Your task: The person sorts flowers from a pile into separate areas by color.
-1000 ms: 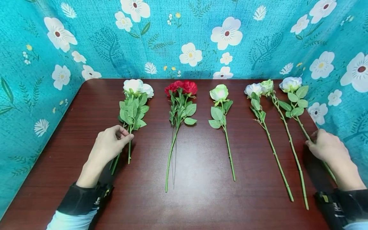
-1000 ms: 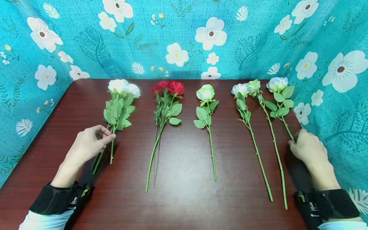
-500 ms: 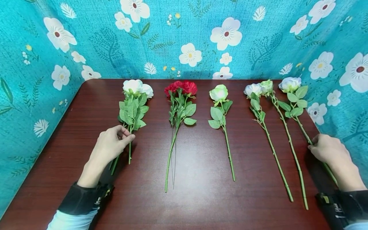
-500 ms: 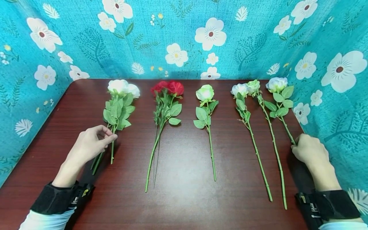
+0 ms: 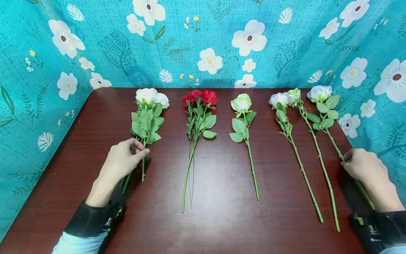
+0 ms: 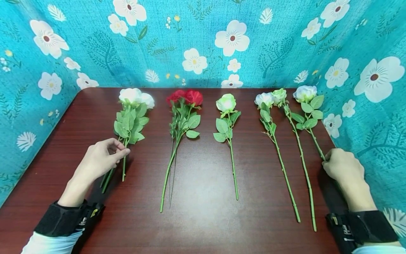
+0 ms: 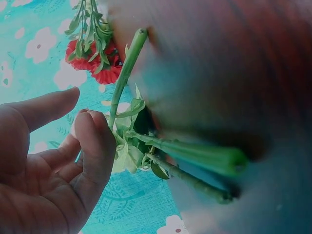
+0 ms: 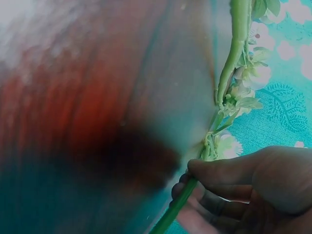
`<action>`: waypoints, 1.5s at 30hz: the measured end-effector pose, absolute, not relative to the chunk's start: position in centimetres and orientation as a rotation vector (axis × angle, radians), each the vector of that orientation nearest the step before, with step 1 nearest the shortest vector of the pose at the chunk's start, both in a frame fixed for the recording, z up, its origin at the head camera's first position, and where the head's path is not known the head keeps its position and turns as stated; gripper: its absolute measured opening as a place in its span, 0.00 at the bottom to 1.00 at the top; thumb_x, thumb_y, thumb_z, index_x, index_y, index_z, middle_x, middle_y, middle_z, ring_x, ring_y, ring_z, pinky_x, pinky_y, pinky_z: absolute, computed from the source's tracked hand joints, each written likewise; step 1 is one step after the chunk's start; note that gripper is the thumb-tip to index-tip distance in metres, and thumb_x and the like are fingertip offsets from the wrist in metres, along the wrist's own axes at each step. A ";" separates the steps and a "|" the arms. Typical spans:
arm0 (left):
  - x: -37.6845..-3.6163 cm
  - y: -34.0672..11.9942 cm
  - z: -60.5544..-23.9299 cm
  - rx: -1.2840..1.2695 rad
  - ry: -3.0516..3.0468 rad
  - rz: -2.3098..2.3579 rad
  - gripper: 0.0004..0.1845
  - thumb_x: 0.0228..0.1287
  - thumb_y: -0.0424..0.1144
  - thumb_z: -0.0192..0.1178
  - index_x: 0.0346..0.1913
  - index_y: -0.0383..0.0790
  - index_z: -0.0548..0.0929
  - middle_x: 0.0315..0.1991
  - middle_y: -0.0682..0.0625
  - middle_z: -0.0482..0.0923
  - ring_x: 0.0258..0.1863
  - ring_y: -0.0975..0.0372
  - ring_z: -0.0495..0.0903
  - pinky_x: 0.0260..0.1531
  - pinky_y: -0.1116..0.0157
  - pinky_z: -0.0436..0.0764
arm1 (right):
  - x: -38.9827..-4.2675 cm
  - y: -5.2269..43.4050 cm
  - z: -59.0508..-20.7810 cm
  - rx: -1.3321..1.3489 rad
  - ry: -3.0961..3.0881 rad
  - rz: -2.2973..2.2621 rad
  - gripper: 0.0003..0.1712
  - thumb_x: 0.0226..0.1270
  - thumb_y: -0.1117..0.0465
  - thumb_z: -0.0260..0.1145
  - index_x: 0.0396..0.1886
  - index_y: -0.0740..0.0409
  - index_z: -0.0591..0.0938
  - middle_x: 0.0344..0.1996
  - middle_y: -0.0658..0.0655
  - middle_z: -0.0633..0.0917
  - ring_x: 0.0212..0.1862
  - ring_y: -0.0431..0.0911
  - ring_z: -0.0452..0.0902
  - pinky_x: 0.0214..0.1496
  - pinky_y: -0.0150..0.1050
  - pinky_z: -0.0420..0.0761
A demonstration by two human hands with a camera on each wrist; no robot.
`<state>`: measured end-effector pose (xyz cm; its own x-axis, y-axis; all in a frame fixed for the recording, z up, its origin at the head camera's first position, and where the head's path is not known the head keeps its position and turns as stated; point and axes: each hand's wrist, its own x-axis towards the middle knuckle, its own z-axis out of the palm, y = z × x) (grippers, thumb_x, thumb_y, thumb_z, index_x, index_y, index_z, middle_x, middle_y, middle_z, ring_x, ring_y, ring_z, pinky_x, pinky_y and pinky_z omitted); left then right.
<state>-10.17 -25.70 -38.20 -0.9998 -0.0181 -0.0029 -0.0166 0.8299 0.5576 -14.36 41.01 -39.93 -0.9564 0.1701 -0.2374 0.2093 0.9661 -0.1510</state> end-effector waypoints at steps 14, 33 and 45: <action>-10.3 -25.5 -38.2 0.020 -2.997 -0.903 0.12 0.71 0.45 0.66 0.42 0.39 0.83 0.30 0.51 0.83 0.27 0.59 0.77 0.29 0.59 0.73 | -14.1 40.5 -39.2 0.277 2.954 -0.344 0.14 0.69 0.68 0.66 0.41 0.79 0.78 0.29 0.72 0.82 0.29 0.62 0.77 0.24 0.54 0.75; -10.5 -24.6 -37.9 -0.012 -2.957 -0.922 0.10 0.70 0.44 0.67 0.41 0.39 0.83 0.30 0.50 0.82 0.28 0.58 0.78 0.29 0.59 0.73 | -13.4 37.0 -37.3 0.274 3.068 -0.460 0.12 0.72 0.65 0.65 0.42 0.73 0.77 0.30 0.70 0.83 0.29 0.61 0.78 0.24 0.52 0.74; -11.0 -22.7 -37.4 -0.074 -2.921 -0.970 0.08 0.70 0.43 0.67 0.40 0.41 0.83 0.29 0.51 0.81 0.27 0.59 0.78 0.29 0.60 0.73 | -12.9 33.5 -36.1 -0.001 3.214 -0.629 0.12 0.70 0.62 0.69 0.40 0.69 0.80 0.30 0.65 0.84 0.27 0.55 0.77 0.25 0.44 0.70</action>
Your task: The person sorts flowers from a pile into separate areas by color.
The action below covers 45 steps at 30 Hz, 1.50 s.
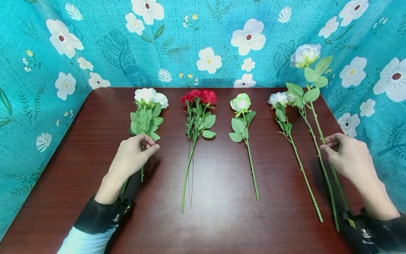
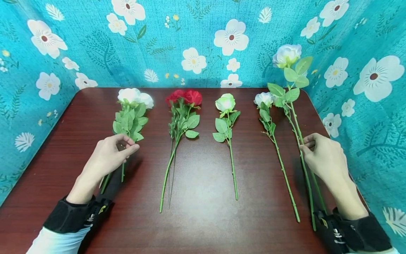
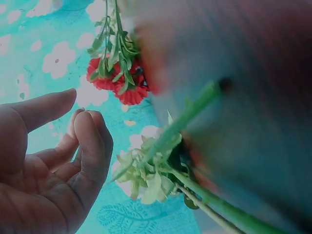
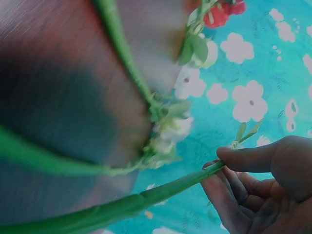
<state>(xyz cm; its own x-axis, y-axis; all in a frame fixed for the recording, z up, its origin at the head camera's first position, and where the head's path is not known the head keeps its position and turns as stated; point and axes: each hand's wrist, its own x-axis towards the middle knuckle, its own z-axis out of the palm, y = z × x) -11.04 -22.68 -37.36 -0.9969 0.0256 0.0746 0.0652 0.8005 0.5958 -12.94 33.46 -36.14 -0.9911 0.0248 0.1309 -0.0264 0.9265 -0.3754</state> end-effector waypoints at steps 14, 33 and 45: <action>-11.9 -20.6 -36.6 -0.134 -2.899 -1.048 0.09 0.72 0.45 0.66 0.41 0.43 0.83 0.32 0.50 0.81 0.29 0.58 0.78 0.31 0.58 0.74 | -12.6 28.7 -35.3 0.218 -2.789 0.754 0.09 0.67 0.64 0.73 0.41 0.64 0.85 0.31 0.58 0.86 0.27 0.43 0.77 0.29 0.29 0.69; -12.3 -17.6 -36.1 -0.358 -2.816 -1.215 0.05 0.70 0.40 0.68 0.40 0.42 0.86 0.32 0.52 0.82 0.32 0.61 0.80 0.35 0.60 0.78 | -11.6 22.5 -34.8 0.441 -2.696 1.018 0.09 0.64 0.66 0.75 0.42 0.61 0.84 0.29 0.52 0.85 0.24 0.38 0.78 0.29 0.26 0.73; -12.3 -15.2 -35.7 -0.517 -2.680 -1.341 0.07 0.67 0.34 0.70 0.45 0.38 0.86 0.39 0.52 0.83 0.37 0.62 0.83 0.41 0.60 0.84 | -11.1 18.9 -35.6 0.493 -2.645 1.362 0.09 0.67 0.69 0.73 0.42 0.63 0.81 0.28 0.54 0.82 0.21 0.48 0.81 0.24 0.33 0.81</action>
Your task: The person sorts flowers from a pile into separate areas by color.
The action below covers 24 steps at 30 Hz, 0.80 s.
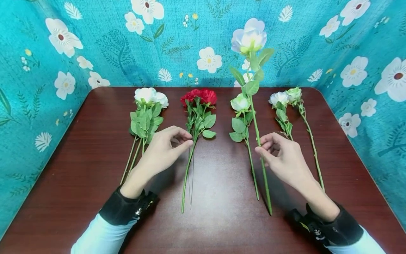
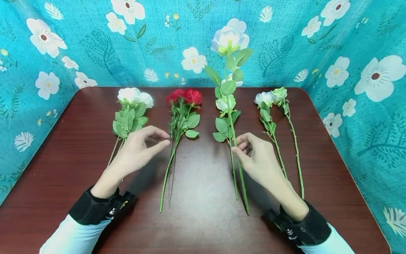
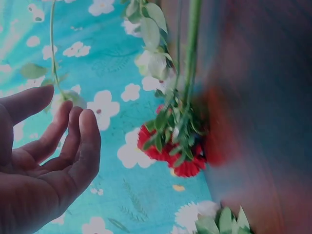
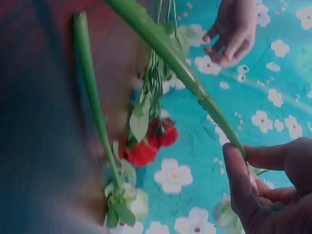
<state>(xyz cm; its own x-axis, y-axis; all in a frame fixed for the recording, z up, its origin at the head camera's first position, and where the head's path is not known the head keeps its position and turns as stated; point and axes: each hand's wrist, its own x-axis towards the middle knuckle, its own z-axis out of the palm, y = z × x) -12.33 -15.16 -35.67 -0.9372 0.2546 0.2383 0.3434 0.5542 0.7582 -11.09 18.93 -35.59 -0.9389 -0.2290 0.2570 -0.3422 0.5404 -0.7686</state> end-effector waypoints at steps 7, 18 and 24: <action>-12.3 -13.3 -35.2 -0.601 -2.633 -1.449 0.09 0.68 0.34 0.69 0.49 0.36 0.86 0.41 0.51 0.84 0.39 0.62 0.83 0.43 0.60 0.84 | -10.6 16.6 -36.1 0.550 -2.585 1.564 0.08 0.66 0.72 0.72 0.42 0.64 0.81 0.28 0.56 0.82 0.23 0.49 0.81 0.25 0.41 0.85; -12.3 -10.9 -35.4 -0.701 -2.579 -1.540 0.10 0.71 0.36 0.67 0.52 0.38 0.86 0.42 0.54 0.85 0.40 0.64 0.82 0.41 0.61 0.84 | -10.1 14.4 -36.6 0.639 -2.564 1.718 0.10 0.66 0.73 0.72 0.44 0.66 0.81 0.27 0.55 0.82 0.26 0.47 0.82 0.25 0.46 0.86; -12.1 -9.5 -35.4 -0.704 -2.552 -1.632 0.12 0.73 0.37 0.65 0.55 0.37 0.85 0.44 0.53 0.84 0.42 0.65 0.82 0.44 0.64 0.84 | -9.8 13.5 -36.6 0.677 -2.541 1.770 0.11 0.65 0.73 0.72 0.44 0.66 0.80 0.28 0.54 0.82 0.27 0.46 0.82 0.26 0.45 0.86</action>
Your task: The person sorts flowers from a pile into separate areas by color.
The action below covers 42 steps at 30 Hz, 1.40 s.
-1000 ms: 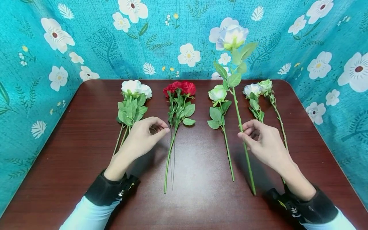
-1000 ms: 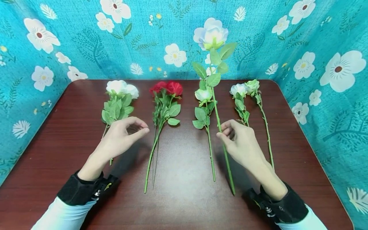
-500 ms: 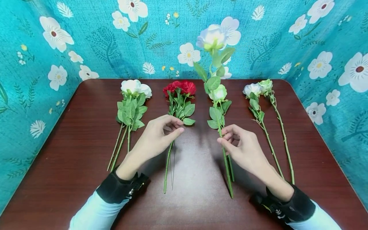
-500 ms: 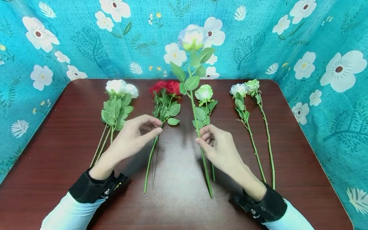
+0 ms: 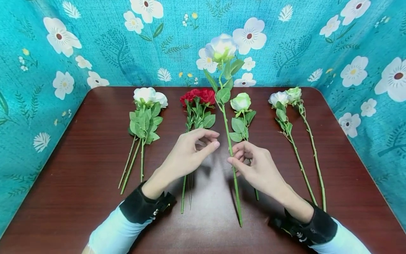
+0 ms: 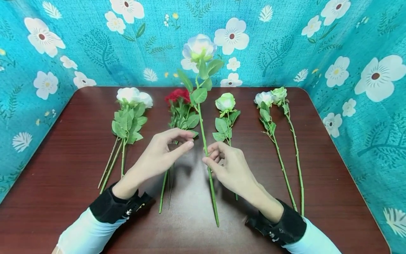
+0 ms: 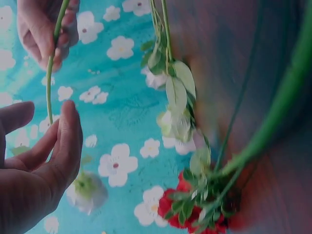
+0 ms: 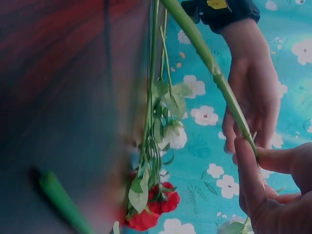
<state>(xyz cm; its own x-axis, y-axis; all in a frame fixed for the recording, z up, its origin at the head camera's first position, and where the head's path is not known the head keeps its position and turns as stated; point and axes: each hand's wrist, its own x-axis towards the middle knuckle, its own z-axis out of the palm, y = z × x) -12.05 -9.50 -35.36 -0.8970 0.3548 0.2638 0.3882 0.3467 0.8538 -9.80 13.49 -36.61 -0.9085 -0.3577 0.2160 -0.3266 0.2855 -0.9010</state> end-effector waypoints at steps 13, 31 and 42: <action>-11.6 -8.2 -35.6 -0.683 -2.402 -1.950 0.12 0.74 0.32 0.62 0.56 0.32 0.83 0.42 0.45 0.85 0.36 0.51 0.87 0.39 0.56 0.86 | -8.9 12.3 -36.8 -0.661 2.367 -1.765 0.11 0.66 0.72 0.71 0.45 0.64 0.80 0.26 0.54 0.83 0.26 0.45 0.84 0.27 0.47 0.87; -11.6 -8.0 -35.7 -0.540 -2.191 -2.290 0.12 0.71 0.27 0.64 0.55 0.29 0.83 0.47 0.40 0.83 0.35 0.55 0.86 0.39 0.55 0.87 | -8.4 11.8 -37.1 -0.721 2.369 -1.774 0.10 0.67 0.70 0.72 0.44 0.59 0.82 0.28 0.53 0.86 0.29 0.44 0.85 0.26 0.48 0.86; -11.6 -8.0 -35.7 -0.520 -2.177 -2.336 0.13 0.70 0.26 0.63 0.55 0.28 0.82 0.42 0.39 0.83 0.36 0.56 0.86 0.40 0.54 0.87 | -8.3 11.8 -37.1 -0.639 2.331 -1.797 0.10 0.66 0.69 0.73 0.45 0.59 0.82 0.30 0.52 0.86 0.30 0.45 0.86 0.29 0.50 0.87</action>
<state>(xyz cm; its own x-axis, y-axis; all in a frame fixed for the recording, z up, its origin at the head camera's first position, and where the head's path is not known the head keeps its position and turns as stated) -11.55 -8.00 -35.72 -0.9441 0.2832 0.1687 0.1483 -0.0922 0.9846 -8.29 11.75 -37.09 -0.9019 -0.4044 0.1520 -0.2500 0.2015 -0.9471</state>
